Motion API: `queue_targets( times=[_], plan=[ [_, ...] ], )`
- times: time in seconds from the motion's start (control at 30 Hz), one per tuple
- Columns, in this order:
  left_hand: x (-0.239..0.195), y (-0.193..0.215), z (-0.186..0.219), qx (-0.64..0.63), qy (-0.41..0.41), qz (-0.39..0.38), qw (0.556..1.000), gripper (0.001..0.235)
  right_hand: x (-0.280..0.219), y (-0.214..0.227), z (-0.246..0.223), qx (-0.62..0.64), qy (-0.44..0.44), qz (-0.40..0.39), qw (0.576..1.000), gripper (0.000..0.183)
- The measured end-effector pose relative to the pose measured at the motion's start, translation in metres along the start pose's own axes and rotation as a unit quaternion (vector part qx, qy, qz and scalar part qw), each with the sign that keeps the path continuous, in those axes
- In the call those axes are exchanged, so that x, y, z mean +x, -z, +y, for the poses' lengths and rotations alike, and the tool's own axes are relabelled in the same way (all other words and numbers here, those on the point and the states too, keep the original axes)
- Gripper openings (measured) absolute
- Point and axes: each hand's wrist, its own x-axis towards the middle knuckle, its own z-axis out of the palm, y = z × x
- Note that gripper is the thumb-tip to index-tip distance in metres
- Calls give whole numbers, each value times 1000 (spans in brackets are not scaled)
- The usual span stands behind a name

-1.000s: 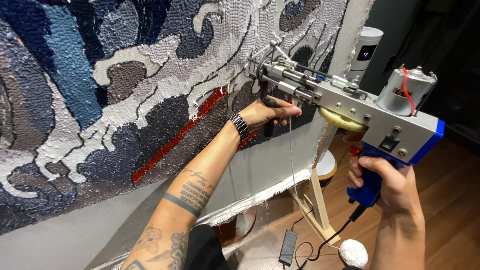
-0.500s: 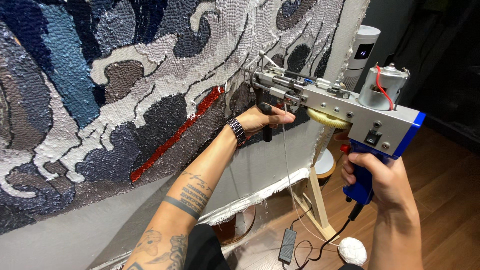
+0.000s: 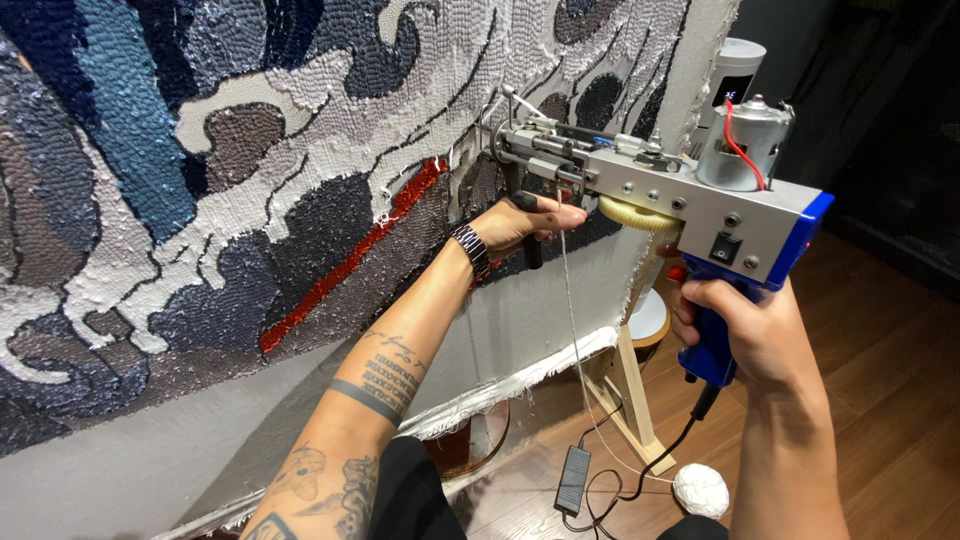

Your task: The person uses a handheld tufting gun to apply red yarn into a stretched fabric frame, following a pre-drawn design. The operator guides the tool along a straight line while feeding yarn through the device, creating a textured red stripe on the rug.

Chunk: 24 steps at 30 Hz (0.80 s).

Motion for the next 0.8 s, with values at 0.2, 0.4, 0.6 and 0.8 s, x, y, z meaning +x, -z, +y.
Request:
queue_targets(
  times=[0.2, 0.4, 0.6, 0.8],
  plan=[
    [3, 2, -1, -39, 0, 62, 997, 27, 2, -17, -7, -14, 15, -7, 1000, 23],
    [-28, -5, 9, 8, -5, 140, 990, 38, 0, -28, -4, 11, 12, 0, 1000, 24],
    [-37, -6, -7, -49, -67, 144, 986, 51, 0, -34, 4, 33, 17, -16, 999, 30],
    [-37, -10, 1, -40, -83, 181, 979, 45, -1, -43, -3, 22, 29, -18, 999, 27]
  ],
)
